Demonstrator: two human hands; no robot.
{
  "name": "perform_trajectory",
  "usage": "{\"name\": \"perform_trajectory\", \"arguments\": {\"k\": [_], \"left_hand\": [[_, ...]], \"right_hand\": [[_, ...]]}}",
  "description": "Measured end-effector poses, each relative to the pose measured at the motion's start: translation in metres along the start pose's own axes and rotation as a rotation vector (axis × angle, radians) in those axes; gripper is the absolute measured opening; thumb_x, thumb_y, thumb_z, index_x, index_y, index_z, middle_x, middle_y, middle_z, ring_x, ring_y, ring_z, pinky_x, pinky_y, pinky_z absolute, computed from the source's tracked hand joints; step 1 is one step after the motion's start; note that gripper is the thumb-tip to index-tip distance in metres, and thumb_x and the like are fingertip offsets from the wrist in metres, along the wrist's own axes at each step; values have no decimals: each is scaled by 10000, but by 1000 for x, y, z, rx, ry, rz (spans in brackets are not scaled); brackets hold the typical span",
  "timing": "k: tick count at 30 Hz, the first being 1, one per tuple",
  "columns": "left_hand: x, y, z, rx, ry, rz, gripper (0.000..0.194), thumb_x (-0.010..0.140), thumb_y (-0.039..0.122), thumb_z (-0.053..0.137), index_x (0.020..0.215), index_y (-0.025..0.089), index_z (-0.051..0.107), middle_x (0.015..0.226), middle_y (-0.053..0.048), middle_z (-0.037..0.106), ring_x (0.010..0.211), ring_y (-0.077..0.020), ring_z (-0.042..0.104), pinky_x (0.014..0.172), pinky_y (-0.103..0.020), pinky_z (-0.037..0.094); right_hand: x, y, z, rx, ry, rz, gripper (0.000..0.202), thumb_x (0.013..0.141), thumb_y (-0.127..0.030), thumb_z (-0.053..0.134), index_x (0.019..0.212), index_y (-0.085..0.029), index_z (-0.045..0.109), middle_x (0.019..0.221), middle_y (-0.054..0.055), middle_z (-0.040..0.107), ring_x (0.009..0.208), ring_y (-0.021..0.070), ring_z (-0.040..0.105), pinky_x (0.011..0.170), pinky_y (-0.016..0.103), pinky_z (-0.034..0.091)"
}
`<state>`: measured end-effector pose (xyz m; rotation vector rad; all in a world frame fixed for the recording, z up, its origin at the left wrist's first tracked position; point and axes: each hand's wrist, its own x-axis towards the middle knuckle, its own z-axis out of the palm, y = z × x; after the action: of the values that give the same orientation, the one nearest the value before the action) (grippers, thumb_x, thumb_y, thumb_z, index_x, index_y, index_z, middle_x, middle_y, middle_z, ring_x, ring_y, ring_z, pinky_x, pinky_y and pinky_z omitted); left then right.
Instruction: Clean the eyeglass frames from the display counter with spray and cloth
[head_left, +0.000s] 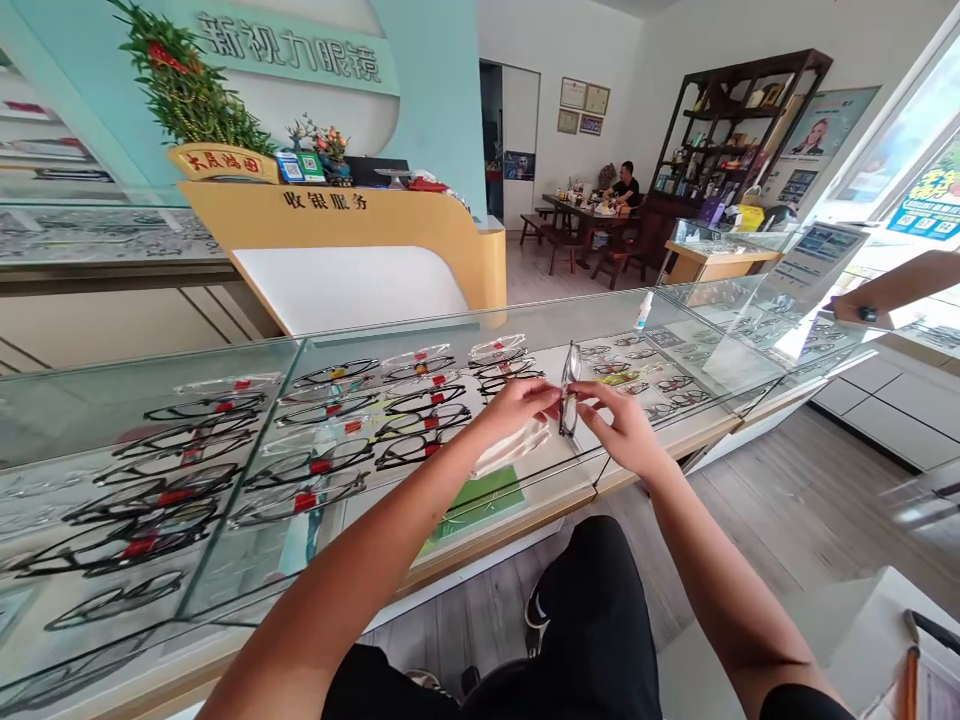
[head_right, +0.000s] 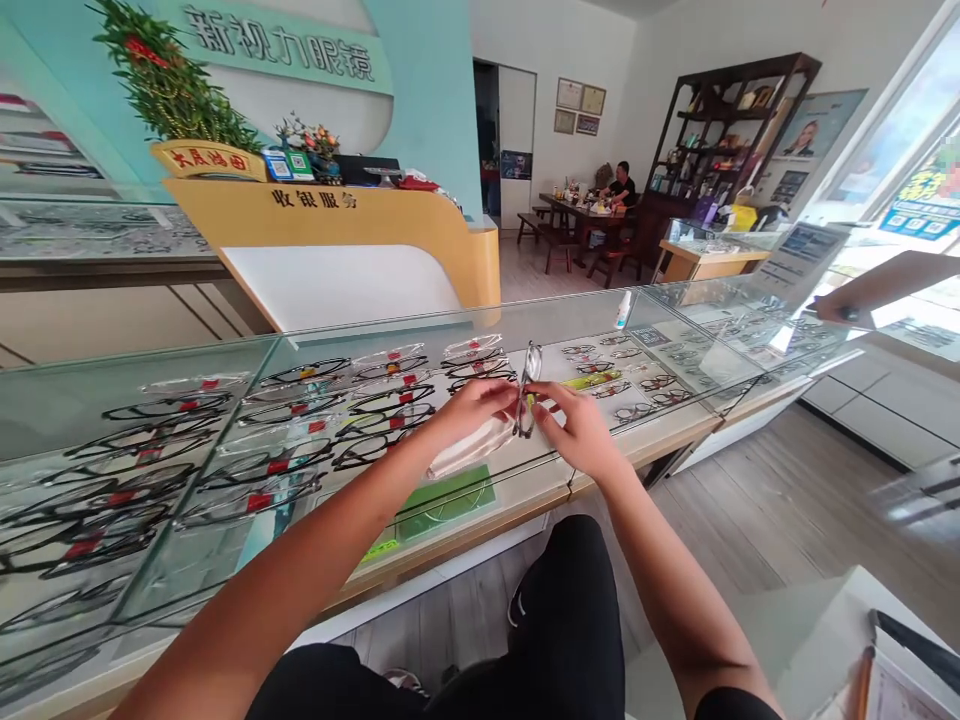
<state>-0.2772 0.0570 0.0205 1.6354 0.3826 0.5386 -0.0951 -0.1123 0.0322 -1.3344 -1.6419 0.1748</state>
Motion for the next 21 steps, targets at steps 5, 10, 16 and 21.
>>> {"name": "perform_trajectory", "arguments": {"k": [5,10,16,21], "left_hand": [[-18,-1,9,-98,85,-56,749,709,845,1009,972,164,840,901,-74,814,836,-222,761,791,-350,594],[-29,6,14,-105,73,-96,656,809,797,983,983,183,834,900,-53,802,845,-208,755,816,-343,602],[-32,2,14,-117,118,-164,634,843,780,963,1039,187,846,929,-60,810,846,-197,749,824,-335,603],[-32,-6,14,-103,131,-199,639,833,782,957,1046,186,862,971,-82,823,861,-202,754,823,-334,600]], "right_hand": [[5,10,3,51,-99,-57,306,1188,-330,652,1430,-302,838,1260,99,887,1128,266,831,1008,424,649],[11,21,-6,184,-180,-62,295,1210,-386,658,1389,-294,874,1233,99,896,1059,249,831,958,398,651],[37,78,-36,352,-170,5,337,1194,-452,637,1295,-275,906,1051,79,893,861,231,805,839,392,670],[137,204,-98,-121,670,378,251,958,-405,768,1141,-232,779,1249,101,803,1116,293,739,1129,524,617]]}}
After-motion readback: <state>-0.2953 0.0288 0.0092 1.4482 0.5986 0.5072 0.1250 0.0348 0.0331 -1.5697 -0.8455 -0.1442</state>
